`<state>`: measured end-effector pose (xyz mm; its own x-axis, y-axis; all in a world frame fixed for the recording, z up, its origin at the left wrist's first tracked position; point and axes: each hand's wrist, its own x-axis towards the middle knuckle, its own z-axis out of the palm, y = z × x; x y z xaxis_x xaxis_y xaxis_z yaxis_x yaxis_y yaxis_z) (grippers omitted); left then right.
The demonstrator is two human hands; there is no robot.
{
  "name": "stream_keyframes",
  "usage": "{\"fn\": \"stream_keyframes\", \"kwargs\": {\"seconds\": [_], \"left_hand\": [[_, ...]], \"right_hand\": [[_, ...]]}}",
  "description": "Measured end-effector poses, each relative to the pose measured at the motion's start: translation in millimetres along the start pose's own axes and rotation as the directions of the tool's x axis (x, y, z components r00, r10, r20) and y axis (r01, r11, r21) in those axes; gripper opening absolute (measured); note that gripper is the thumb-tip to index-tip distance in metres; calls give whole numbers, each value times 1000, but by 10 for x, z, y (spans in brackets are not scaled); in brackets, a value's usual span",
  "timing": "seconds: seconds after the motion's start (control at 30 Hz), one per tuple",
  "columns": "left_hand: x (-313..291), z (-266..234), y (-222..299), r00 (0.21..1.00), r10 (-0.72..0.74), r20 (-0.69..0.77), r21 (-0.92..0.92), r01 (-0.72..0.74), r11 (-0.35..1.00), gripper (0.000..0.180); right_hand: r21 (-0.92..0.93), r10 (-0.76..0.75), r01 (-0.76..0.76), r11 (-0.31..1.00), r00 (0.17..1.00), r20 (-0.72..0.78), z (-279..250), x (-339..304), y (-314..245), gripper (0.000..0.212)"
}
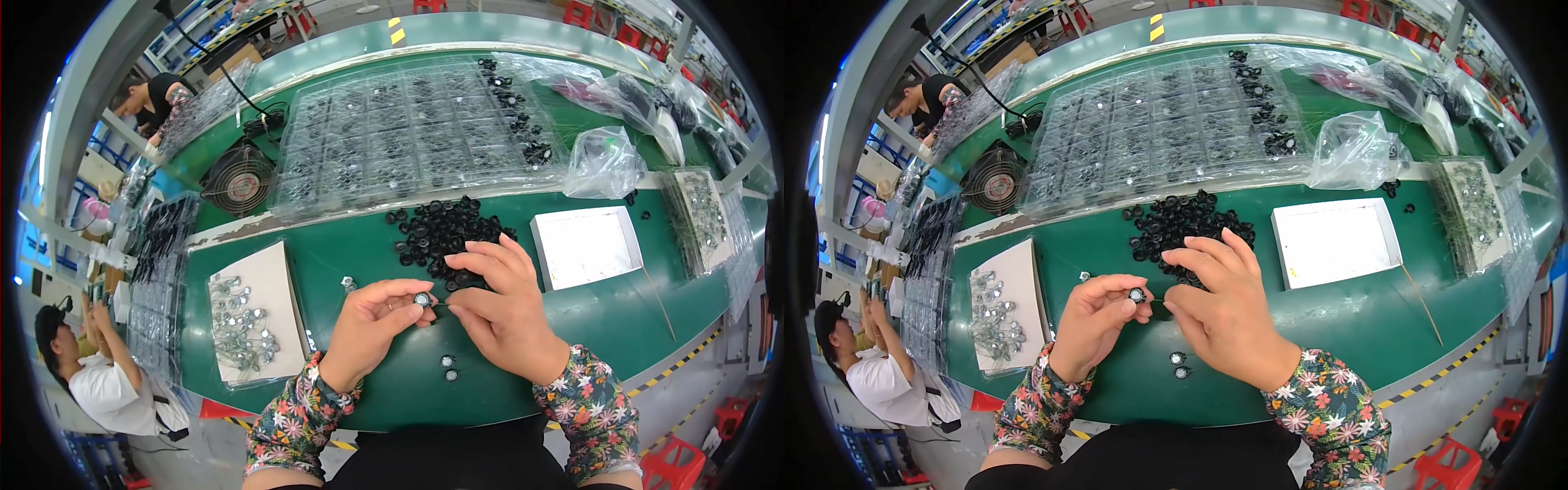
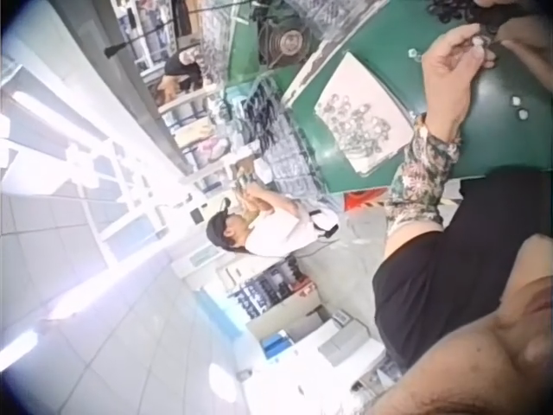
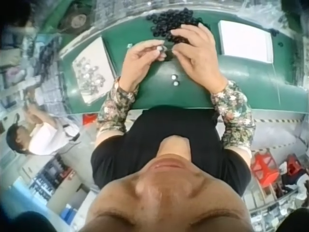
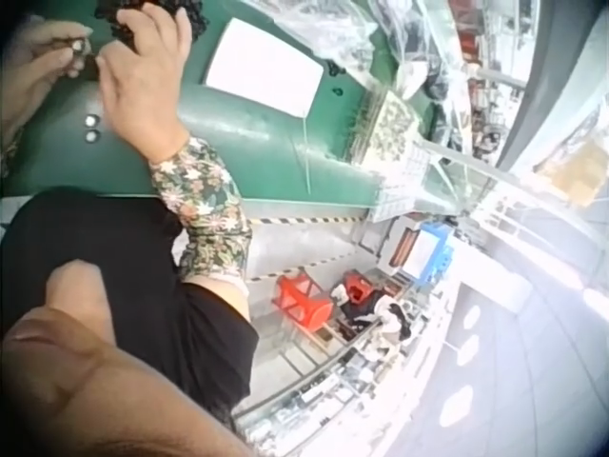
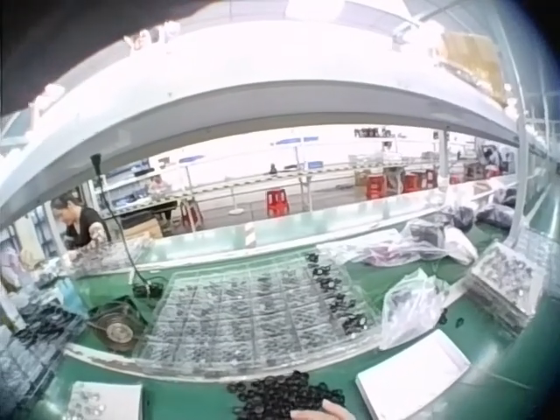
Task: The person assembles small silver components into black plastic housings by hand, taking the components from a tray and fitting them into the housings to create assembled parts.
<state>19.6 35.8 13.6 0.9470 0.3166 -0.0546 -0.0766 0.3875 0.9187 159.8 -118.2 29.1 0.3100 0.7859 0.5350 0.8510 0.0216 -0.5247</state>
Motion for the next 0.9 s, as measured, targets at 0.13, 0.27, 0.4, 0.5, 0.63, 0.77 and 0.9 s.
{"fn": "stream_keyframes", "kwargs": {"seconds": [0.13, 0.27, 0.4, 0.5, 0.63, 0.77, 0.9], "left_hand": [[-46, -18, 1, 999, -33, 23, -231, 37, 972, 27], [-8, 24, -40, 997, -64, 39, -316, 73, 946, 23], [-29, -14, -51, 999, 2, 42, -362, 13, 932, 23], [-38, -14, -33, 998, 56, 31, -361, -41, 932, 23], [-27, 4, -34, 994, 105, -7, -279, -103, 955, 23], [-22, -2, -57, 983, 179, -34, -108, -182, 977, 24], [-47, 57, -172, 981, 192, 9, 106, -192, 976, 28]], "right_hand": [[9, 13, -14, 1000, 1000, 18, -1, 14, -42, 6], [-57, 36, -36, 998, 999, 12, -76, -37, -27, 8], [-64, 52, -53, 997, 999, -12, -120, -12, -30, 7], [-88, 76, -78, 993, 997, -23, -149, 18, 12, 7], [-127, 111, -120, 985, 991, -80, -212, 20, 105, 7], [-125, 184, -209, 970, 965, -186, -249, 22, 134, 6], [-4, 163, -170, 986, 952, -257, -290, 6, -16, 13]]}}
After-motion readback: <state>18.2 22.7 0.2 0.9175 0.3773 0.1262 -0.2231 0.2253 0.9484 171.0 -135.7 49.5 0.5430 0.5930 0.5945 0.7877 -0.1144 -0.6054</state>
